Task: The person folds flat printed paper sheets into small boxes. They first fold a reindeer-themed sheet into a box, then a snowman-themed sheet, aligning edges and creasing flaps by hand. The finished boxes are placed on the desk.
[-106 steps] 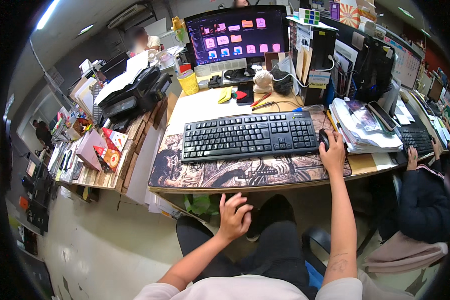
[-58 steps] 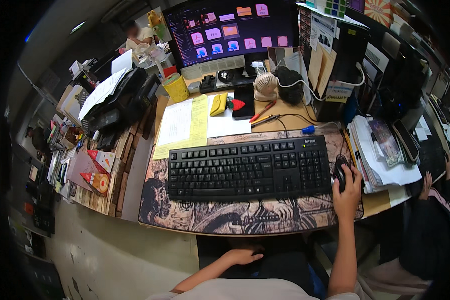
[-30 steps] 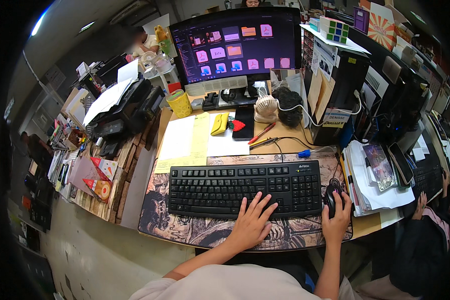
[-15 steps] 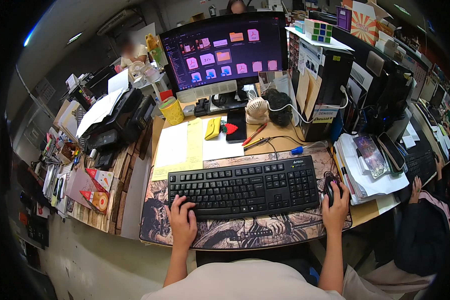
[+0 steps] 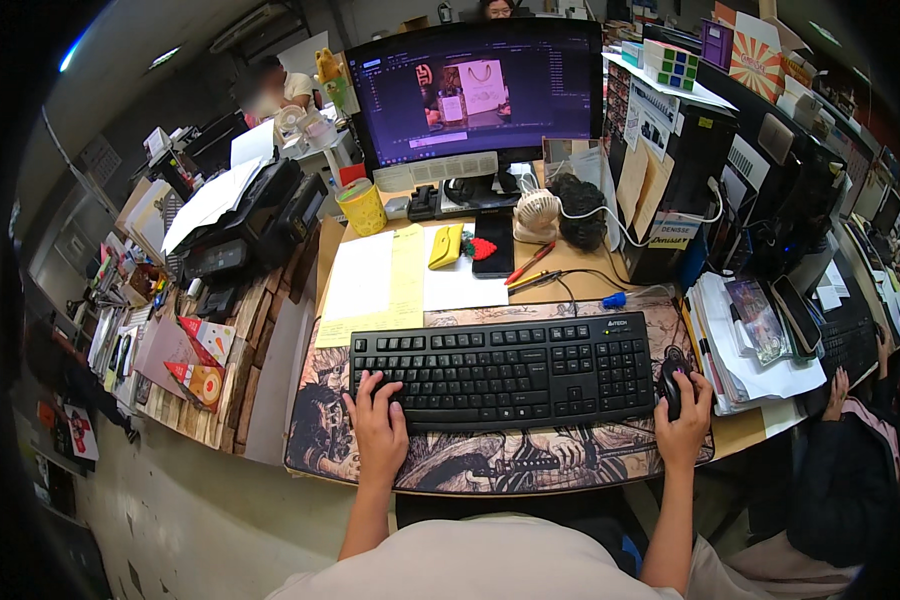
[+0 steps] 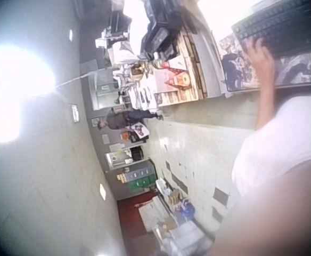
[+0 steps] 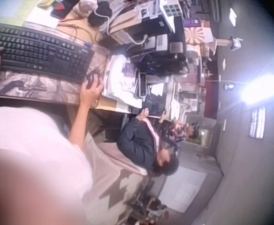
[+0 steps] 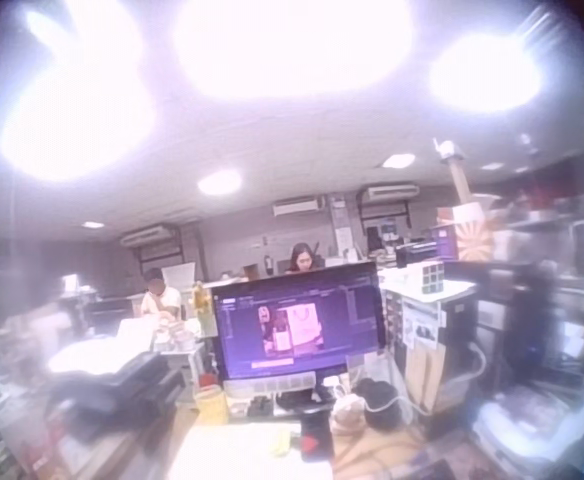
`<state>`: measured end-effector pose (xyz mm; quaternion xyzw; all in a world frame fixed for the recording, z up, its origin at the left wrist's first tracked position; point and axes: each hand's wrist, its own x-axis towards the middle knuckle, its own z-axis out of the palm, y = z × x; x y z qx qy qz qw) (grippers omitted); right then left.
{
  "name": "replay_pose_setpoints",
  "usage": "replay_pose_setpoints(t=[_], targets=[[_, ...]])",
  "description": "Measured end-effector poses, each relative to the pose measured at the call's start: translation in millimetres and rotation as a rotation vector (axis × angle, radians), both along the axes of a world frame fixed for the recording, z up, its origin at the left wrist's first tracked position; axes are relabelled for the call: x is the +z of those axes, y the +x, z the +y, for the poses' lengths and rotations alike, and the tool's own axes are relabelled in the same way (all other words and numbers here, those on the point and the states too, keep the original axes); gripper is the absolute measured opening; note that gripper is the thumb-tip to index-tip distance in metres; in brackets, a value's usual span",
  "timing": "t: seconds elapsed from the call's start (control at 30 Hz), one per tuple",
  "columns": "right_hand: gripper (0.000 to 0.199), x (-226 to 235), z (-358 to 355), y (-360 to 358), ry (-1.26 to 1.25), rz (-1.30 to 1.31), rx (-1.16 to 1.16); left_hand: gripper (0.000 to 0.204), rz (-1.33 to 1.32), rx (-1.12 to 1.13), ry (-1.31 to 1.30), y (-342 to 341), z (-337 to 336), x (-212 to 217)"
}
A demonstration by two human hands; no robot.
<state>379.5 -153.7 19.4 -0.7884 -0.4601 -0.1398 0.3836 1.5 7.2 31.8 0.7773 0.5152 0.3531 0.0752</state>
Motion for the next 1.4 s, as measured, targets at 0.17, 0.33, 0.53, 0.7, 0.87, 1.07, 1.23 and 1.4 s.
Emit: replay_pose_setpoints(t=[0.17, 0.33, 0.53, 0.7, 0.87, 1.07, 1.23, 1.4], targets=[[0.04, -0.7, 3.7, 0.8, -0.026, 0.014, -0.011, 0.027, 0.035, -0.013, 0.0, 2.8, 0.7, -3.3], [0.04, -1.3, 6.2, 2.6, -0.031, 0.018, -0.048, 0.027, 0.022, -0.015, -0.002, 1.9, 1.6, -2.9], [0.039, -0.8, 5.0, 3.0, -0.028, 0.018, -0.039, 0.026, 0.002, -0.016, -0.011, 2.3, 1.8, -2.2], [0.04, -0.1, 5.3, 2.8, -0.038, 0.016, -0.051, 0.026, 0.006, -0.021, -0.019, 2.3, 1.7, -1.4], [0.039, 0.6, 5.0, 2.6, -0.035, 0.014, -0.044, 0.027, 0.017, -0.021, -0.033, 2.2, 1.8, -1.0], [0.039, 0.8, 5.3, 3.3, -0.04, 0.021, -0.04, 0.027, 0.019, -0.017, -0.027, 2.0, 1.1, -1.2], [0.04, -0.5, 4.9, 2.2, -0.001, 0.005, -0.039, 0.027, 0.011, -0.025, -0.019, 1.9, 1.7, -1.7], [0.041, -0.5, 3.7, 1.9, 0.019, 0.007, -0.014, 0.027, 0.007, -0.024, -0.024, 1.9, 2.0, -1.8]])
